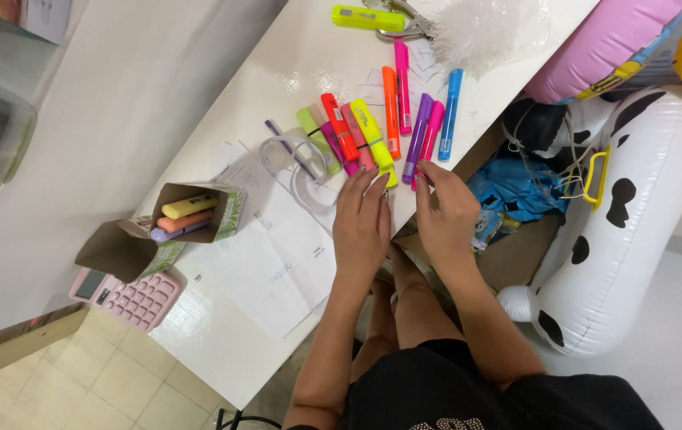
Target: Testing and organizing highlighters by checking their ink on paper and sorting them into cardboard containers.
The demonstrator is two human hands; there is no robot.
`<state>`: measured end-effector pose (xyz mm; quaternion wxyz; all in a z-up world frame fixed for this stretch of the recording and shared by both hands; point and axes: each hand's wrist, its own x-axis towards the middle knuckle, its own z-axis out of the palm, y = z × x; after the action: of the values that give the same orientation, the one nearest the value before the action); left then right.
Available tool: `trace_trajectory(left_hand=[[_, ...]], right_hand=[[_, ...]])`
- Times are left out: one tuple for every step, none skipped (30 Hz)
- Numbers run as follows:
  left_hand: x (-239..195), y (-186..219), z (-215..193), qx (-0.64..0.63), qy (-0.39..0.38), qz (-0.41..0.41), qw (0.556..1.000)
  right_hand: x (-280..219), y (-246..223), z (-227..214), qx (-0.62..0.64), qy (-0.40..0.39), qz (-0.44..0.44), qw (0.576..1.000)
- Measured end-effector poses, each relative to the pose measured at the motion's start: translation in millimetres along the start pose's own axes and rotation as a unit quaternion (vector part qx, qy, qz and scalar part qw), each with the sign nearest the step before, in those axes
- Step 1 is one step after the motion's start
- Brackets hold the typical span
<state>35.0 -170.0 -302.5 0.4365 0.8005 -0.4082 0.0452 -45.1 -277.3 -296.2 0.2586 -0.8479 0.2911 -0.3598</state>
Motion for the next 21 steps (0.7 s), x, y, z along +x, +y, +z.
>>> trace_trajectory(left_hand=[[1, 0, 0, 0.0, -0.001, 0.0, 1.0], [2, -1, 1, 0.003, -0.006, -0.006, 1.0], [2, -1, 0, 0.005, -0.01, -0.011, 1.0], [4, -2, 0, 0.006, -0.01, -0.012, 1.0], [5, -3, -1, 0.013, -0.015, -0.014, 1.0], [7, -4, -2, 0.019, -0.019, -0.016, 1.0], [9, -7, -3, 0.02, -0.018, -0.016, 0.999], [9, -9, -3, 0.027, -0.022, -0.02, 0.999], [10, -12, -4, 0.033, -0.027, -0.024, 0.999], [9, -16, -3, 0.034, -0.025, -0.026, 0.999], [9, -20, -3, 0.047, -0.025, -0.022, 0.998], [9, -25, -2, 0.061, -0.025, -0.018, 0.998], [8, -27, -3, 0.063, -0.024, -0.021, 0.998], [7, -30, -3, 0.062, -0.021, -0.025, 0.997], [7, -32, -4, 0.062, -0.019, -0.03, 0.997], [7, -33, -6, 0.065, -0.016, -0.034, 0.997], [7, -33, -8, 0.054, -0.02, -0.046, 0.997], [7, -33, -10, 0.042, -0.024, -0.059, 0.997], [8, -34, -11, 0.044, -0.023, -0.062, 0.997], [9, -34, -12, 0.039, -0.021, -0.063, 0.997], [11, -35, -13, 0.035, -0.019, -0.065, 0.997]], right_hand=[[0, 0, 1, 0.0, 0.0, 0.001, 1.0], [1, 0, 3, -0.001, -0.004, 0.001, 1.0], [2, -1, 4, -0.003, -0.008, 0.001, 1.0], [3, -4, 5, -0.002, -0.009, 0.001, 1.0], [5, -7, 5, -0.009, -0.017, 0.0, 1.0], [8, -10, 6, -0.016, -0.025, -0.001, 1.0], [8, -8, 11, -0.015, -0.026, -0.002, 1.0], [8, -5, 16, -0.014, -0.037, -0.004, 0.999], [7, -4, 21, -0.013, -0.048, -0.006, 0.999], [11, -3, 26, -0.011, -0.05, -0.008, 0.999], [14, -2, 32, -0.014, -0.068, -0.025, 0.997], [18, -1, 38, -0.016, -0.085, -0.042, 0.995], [19, -2, 42, -0.014, -0.088, -0.043, 0.995], [21, -4, 47, -0.018, -0.101, -0.046, 0.994], [23, -5, 53, -0.023, -0.113, -0.05, 0.992], [25, -5, 58, -0.021, -0.117, -0.053, 0.992], [26, -4, 63, -0.035, -0.119, -0.06, 0.991], [27, -4, 68, -0.05, -0.121, -0.066, 0.989], [27, -2, 71, -0.049, -0.123, -0.067, 0.989], [27, 0, 74, -0.064, -0.126, -0.072, 0.987], [27, 2, 77, -0.08, -0.128, -0.077, 0.986]])
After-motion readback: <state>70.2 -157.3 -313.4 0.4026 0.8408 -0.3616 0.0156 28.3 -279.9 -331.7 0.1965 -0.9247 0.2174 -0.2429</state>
